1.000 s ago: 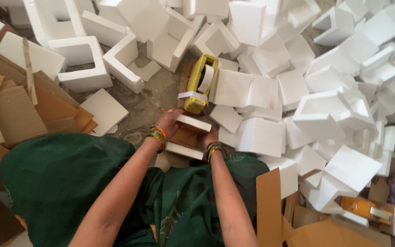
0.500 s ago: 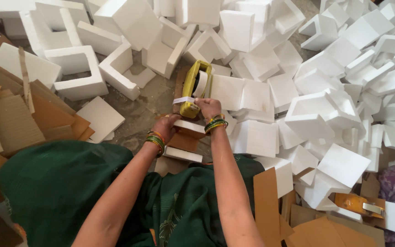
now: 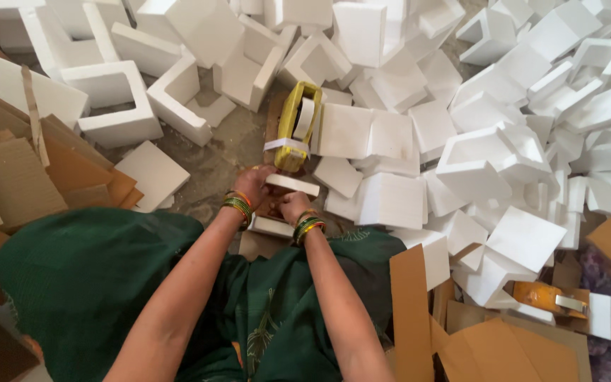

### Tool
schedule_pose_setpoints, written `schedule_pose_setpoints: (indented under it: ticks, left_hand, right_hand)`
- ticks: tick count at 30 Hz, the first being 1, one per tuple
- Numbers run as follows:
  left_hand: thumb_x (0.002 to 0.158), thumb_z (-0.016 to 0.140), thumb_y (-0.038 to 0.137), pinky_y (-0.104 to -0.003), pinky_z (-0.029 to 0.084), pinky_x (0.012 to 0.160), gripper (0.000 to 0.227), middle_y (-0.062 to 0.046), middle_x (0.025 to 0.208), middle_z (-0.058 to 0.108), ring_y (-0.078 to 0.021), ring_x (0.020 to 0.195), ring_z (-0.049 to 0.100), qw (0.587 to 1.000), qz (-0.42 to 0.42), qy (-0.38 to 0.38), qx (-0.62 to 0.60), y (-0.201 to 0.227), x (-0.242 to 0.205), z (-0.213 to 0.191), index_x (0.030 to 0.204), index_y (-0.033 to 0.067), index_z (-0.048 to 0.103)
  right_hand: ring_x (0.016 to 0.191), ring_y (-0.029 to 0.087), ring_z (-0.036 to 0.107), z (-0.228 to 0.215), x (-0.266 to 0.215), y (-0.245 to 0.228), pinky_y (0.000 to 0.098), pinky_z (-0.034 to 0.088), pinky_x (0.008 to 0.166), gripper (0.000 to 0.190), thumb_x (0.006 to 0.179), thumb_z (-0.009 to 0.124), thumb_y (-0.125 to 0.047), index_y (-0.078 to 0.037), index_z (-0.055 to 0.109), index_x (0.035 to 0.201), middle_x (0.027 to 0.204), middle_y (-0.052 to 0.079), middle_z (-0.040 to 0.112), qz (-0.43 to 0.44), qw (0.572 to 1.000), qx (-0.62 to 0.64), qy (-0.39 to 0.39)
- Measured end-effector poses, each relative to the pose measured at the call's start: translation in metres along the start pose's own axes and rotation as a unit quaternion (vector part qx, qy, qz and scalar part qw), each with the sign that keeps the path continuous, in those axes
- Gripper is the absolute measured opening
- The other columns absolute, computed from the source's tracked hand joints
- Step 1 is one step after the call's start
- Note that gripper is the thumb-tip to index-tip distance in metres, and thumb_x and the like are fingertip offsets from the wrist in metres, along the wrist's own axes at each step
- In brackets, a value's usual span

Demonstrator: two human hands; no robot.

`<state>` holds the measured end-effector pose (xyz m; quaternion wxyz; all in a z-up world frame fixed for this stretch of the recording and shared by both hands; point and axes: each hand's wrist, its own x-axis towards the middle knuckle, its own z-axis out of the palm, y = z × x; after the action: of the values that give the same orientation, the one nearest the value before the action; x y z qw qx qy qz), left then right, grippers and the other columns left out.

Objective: The person sits on the floor and assembles small cardboard boxes by inserting white foam inserts into the box structure. They use a handheld tape dispenser to secure the cardboard flaps and foam pieces together, repeating the process for multiple units.

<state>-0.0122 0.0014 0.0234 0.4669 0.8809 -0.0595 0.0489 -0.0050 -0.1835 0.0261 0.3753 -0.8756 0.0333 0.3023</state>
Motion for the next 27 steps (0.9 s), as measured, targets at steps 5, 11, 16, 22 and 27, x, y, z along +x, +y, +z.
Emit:
schedule_pose_setpoints:
  ticks: [5, 11, 16, 22, 27]
  left_hand:
    - [0.072, 0.075, 0.007, -0.044, 0.051, 0.098, 0.052, -0.018, 0.121, 0.068, -0.0371, 0.114, 0.064, 0.995, 0.006, -0.048, -0.088, -0.004, 0.007, -0.013, 0.123, 0.0079, 0.065]
    - [0.069, 0.077, 0.008, -0.045, 0.052, 0.095, 0.047, -0.018, 0.113, 0.069, -0.0401, 0.109, 0.064, 0.999, -0.008, -0.02, -0.036, 0.011, 0.009, -0.004, 0.115, 0.0079, 0.068]
    - [0.069, 0.082, 0.011, -0.046, 0.052, 0.092, 0.047, -0.017, 0.11, 0.068, -0.0406, 0.107, 0.063, 1.0, 0.001, -0.018, -0.017, 0.012, 0.012, -0.005, 0.112, 0.0087, 0.065]
    - [0.07, 0.082, 0.007, -0.047, 0.053, 0.09, 0.05, -0.015, 0.111, 0.068, -0.0402, 0.107, 0.064, 1.0, -0.005, -0.012, -0.021, 0.014, 0.004, -0.005, 0.115, 0.0123, 0.061]
    - [0.075, 0.083, 0.011, -0.05, 0.052, 0.088, 0.051, -0.014, 0.112, 0.069, -0.0406, 0.107, 0.064, 0.999, -0.041, -0.006, 0.012, 0.025, 0.003, -0.004, 0.12, 0.0151, 0.058]
  right_hand:
    - [0.077, 0.022, 0.072, 0.009, 0.028, 0.012, 0.0392, 0.056, 0.074, 0.016, 0.09, 0.065, -0.004, 0.005, 0.079, 0.093, 0.087, 0.017, 0.078, -0.022, 1.0, -0.008, 0.012]
    - [0.089, 0.033, 0.071, 0.005, -0.01, -0.018, 0.0411, 0.055, 0.08, 0.019, 0.085, 0.069, -0.009, 0.0, 0.077, 0.099, 0.095, 0.021, 0.075, -0.065, 0.992, -0.063, 0.083]
    - [0.089, 0.034, 0.072, -0.011, -0.067, -0.068, 0.0412, 0.056, 0.082, 0.026, 0.089, 0.068, -0.025, -0.002, 0.078, 0.094, 0.091, 0.022, 0.076, -0.072, 0.98, -0.092, 0.162]
    - [0.074, 0.029, 0.075, -0.041, -0.075, -0.1, 0.0397, 0.059, 0.076, 0.029, 0.09, 0.064, -0.031, -0.007, 0.08, 0.087, 0.076, 0.013, 0.078, -0.109, 0.951, -0.049, 0.285]
    - [0.074, 0.031, 0.072, -0.057, -0.031, -0.093, 0.0409, 0.056, 0.072, 0.04, 0.087, 0.074, -0.047, -0.007, 0.081, 0.091, 0.081, 0.017, 0.077, -0.051, 0.972, -0.059, 0.222]
